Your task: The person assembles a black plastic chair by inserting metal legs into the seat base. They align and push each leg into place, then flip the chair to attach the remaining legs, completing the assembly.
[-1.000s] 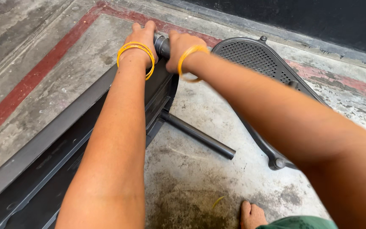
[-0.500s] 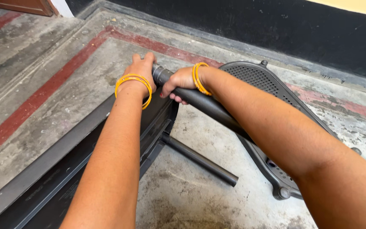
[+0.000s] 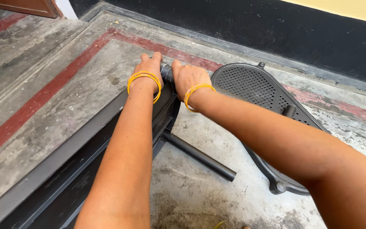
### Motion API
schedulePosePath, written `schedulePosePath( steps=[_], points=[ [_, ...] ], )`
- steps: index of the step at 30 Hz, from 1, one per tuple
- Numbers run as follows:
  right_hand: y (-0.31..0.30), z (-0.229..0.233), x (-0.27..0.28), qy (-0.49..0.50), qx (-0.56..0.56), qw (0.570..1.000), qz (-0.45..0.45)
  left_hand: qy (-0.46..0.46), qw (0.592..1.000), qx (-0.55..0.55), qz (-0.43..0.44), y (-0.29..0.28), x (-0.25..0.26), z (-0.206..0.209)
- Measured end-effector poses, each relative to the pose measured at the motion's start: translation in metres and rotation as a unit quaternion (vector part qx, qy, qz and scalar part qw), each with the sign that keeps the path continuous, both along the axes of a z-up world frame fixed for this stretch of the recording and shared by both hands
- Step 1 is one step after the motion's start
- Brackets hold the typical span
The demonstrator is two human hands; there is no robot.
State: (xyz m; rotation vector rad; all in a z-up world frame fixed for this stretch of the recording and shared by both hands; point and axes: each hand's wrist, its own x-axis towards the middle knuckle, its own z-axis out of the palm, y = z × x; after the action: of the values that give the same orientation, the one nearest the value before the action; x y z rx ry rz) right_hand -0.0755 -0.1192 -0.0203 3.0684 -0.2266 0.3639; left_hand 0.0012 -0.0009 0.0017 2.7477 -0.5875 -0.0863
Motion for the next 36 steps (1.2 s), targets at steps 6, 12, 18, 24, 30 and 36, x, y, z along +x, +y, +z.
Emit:
schedulePosePath(
  steps=[6,12,18,24,30,36],
  points=[
    [-0.038,0.017,0.019,0.287,0.543,0.787,0.054,-0.018,1.0,0.006,-0.021,0.002,0.0,-0.003],
    [-0.046,0.012,0.028,0.389,0.626,0.676,0.021,0.008,1.0,-0.004,0.0,0.004,0.005,-0.003],
    [-0.04,0.011,0.031,0.381,0.588,0.713,-0.001,0.002,1.0,0.008,-0.011,0.006,0.007,-0.001],
    [-0.031,0.012,0.017,0.31,0.588,0.746,-0.024,-0.006,1.0,-0.001,-0.018,0.005,-0.001,0.001],
    [-0.012,0.006,0.003,-0.027,0.099,0.993,0.053,-0.009,1.0,-0.017,-0.001,0.002,0.003,-0.007],
    [0.003,0.005,-0.01,0.017,-0.006,1.0,-0.017,0.005,1.0,-0.008,0.0,0.002,0.002,-0.006]
  ],
)
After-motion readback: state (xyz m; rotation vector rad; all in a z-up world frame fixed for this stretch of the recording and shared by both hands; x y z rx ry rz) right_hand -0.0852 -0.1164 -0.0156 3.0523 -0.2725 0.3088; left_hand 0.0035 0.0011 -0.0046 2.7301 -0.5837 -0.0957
